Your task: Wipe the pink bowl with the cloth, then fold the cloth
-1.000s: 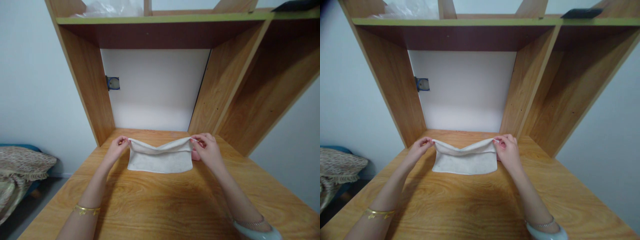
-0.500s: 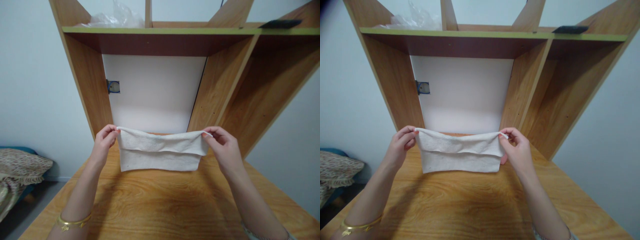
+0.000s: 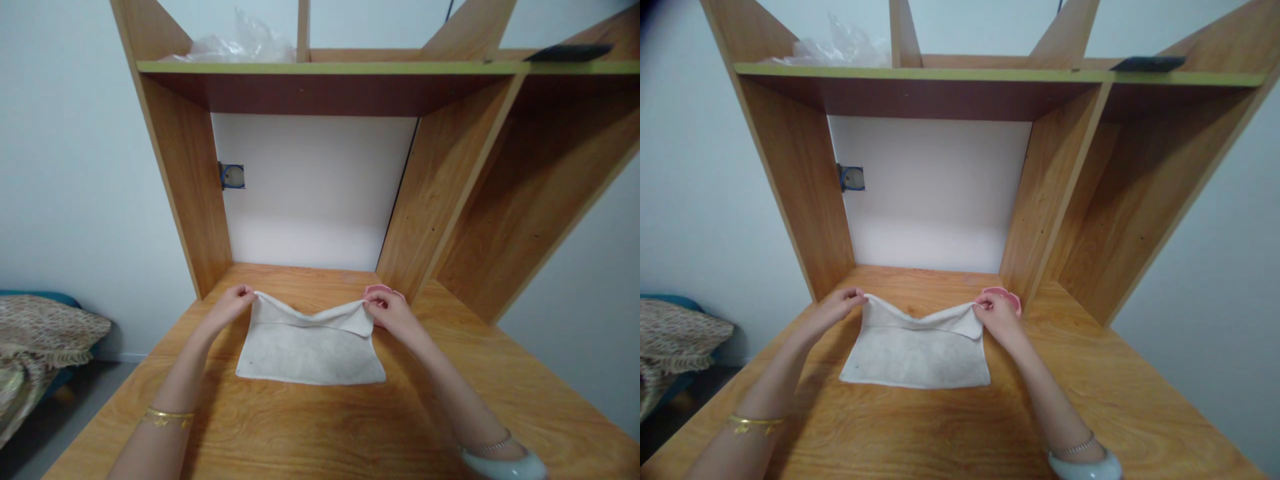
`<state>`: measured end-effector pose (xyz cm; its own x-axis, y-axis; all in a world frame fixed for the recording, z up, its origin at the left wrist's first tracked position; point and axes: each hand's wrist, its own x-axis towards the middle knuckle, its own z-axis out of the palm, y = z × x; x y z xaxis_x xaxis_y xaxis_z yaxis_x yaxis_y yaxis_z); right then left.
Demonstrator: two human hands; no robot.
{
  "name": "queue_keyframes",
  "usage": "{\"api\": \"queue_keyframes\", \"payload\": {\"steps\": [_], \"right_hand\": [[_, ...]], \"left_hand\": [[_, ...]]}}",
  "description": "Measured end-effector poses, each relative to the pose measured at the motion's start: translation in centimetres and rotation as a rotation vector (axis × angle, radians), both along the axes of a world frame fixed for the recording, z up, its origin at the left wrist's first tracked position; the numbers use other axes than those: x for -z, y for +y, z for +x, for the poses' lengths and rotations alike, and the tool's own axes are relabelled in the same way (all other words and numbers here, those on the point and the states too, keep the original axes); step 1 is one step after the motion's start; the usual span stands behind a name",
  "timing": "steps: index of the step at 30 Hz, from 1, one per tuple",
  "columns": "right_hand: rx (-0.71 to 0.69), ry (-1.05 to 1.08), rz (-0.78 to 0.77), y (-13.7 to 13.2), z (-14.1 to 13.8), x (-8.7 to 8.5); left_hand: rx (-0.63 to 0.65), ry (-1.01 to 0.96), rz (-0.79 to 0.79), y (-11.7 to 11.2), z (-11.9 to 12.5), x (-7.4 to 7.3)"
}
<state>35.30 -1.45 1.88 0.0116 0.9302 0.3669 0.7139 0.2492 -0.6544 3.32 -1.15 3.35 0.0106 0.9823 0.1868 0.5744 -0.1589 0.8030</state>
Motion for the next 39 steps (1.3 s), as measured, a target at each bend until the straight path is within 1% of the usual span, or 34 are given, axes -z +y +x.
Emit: {"api": "queue_keyframes", "payload": {"steps": [3,7,10,14,18,20,28,34,39], "right_hand": [[-0.008,-0.021,-0.008,0.4,0.1,0.9],[-0.045,-0.058,-0.015,0.2,0.7,1.1],[-0.117,-0.109,-0.053,-0.5,1.4,0.9],[-0.262,-0.284,-0.166,-1.8,1.9,0.4],[-0.305,-0.456,-0.213,-3.1,1.5,-0.2],[-0.315,-0.508,-0.234,-3.5,1.2,-0.5],[-0.379,-0.503,-0.405,-4.1,1.1,-0.5],[-0.382,-0.485,-0.426,-4.3,1.1,-0.4],[-0.409,-0.479,-0.488,-4.5,1.0,-0.5]], "left_hand": [[-0.001,0.019,0.002,0.5,-0.2,1.1],[0.044,0.048,-0.019,0.6,-0.7,1.5],[0.130,0.079,-0.066,0.3,-1.2,1.3],[0.270,0.123,-0.145,-0.5,-1.8,0.9],[0.411,0.191,-0.264,-1.0,-2.2,0.8],[0.454,0.214,-0.306,-1.1,-2.3,0.8],[0.495,0.171,-0.413,-1.2,-2.4,1.4],[0.549,0.183,-0.485,-1.1,-2.5,1.7],[0.596,0.196,-0.511,-1.1,-2.4,1.8]]}}
